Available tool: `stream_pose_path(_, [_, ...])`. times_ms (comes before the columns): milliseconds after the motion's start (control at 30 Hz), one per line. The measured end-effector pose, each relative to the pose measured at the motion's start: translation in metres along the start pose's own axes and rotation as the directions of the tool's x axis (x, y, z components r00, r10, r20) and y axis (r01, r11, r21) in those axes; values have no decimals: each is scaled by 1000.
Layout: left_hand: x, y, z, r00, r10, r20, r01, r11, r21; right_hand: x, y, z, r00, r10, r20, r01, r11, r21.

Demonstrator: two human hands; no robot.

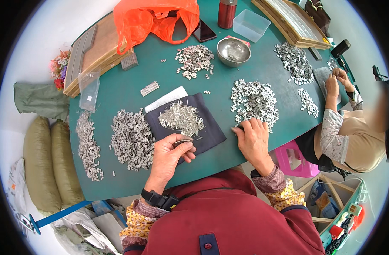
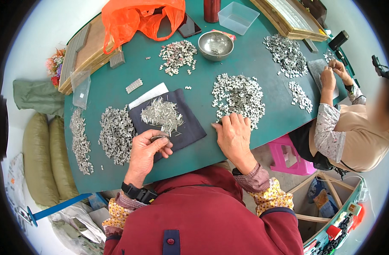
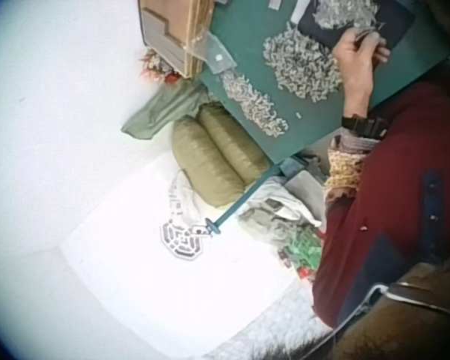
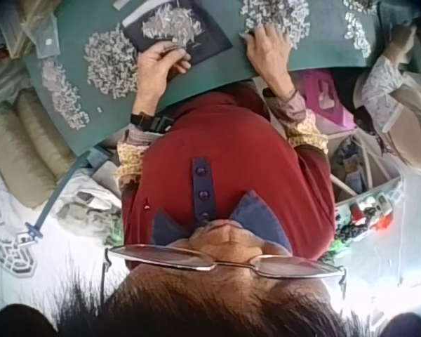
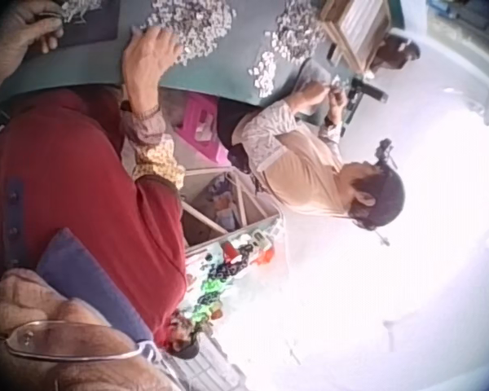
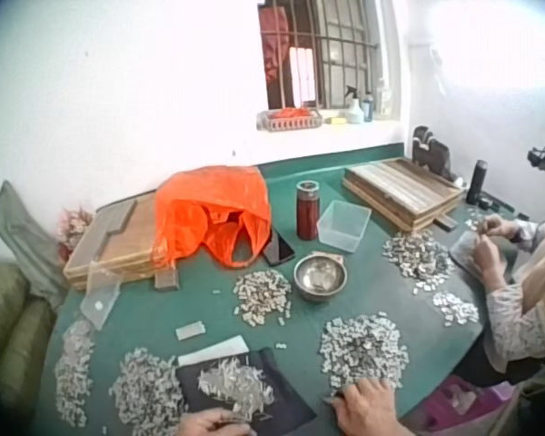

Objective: The person is sorting and arranging small metal fasteners into piles and bags on a green workspace desk.

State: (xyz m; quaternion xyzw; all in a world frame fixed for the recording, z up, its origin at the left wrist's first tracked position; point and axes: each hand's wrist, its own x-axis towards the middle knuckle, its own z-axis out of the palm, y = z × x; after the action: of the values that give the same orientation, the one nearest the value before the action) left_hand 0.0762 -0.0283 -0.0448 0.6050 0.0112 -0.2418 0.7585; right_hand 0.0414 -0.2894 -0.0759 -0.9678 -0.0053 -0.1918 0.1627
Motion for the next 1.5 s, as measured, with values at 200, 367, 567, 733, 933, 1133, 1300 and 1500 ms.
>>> stream_pose_path(200, [1, -3, 1, 1000, 2, -6, -2, 1000, 21, 4, -4, 10, 1000, -11, -1, 11, 998, 54])
stream_pose_path(367, [3, 3, 5, 1000, -7, -14, 8, 999, 45, 4, 0, 11, 999, -29, 16, 25, 977, 212])
stream_pose_path(567, [10, 7, 13, 1000, -11, 15, 10, 999, 50, 5, -7, 10, 1000, 7, 6, -9, 911, 411])
stream_pose_path(733, [14, 10, 24, 998, -25, 66, 24, 1000, 17, 11, -29, -9, 997, 12, 73, -51, 830, 556])
stream_pose_path(933, [15, 9, 30, 995, -6, 99, 6, 1000, 5, 10, -52, -13, 995, -36, 92, -43, 687, 725])
stream_pose_path(1133, [14, 7, 29, 995, 5, 101, -4, 1000, -3, 9, -61, -4, 997, -41, 72, -26, 670, 742])
stream_pose_path(1300, [12, 6, 31, 994, 0, 111, 1, 1000, -9, 5, -61, -3, 998, -17, 63, -38, 644, 764])
stream_pose_path(1500, [16, 1, 31, 994, 1, 111, -3, 1000, 17, 2, -54, -4, 999, -18, 41, -19, 644, 765])
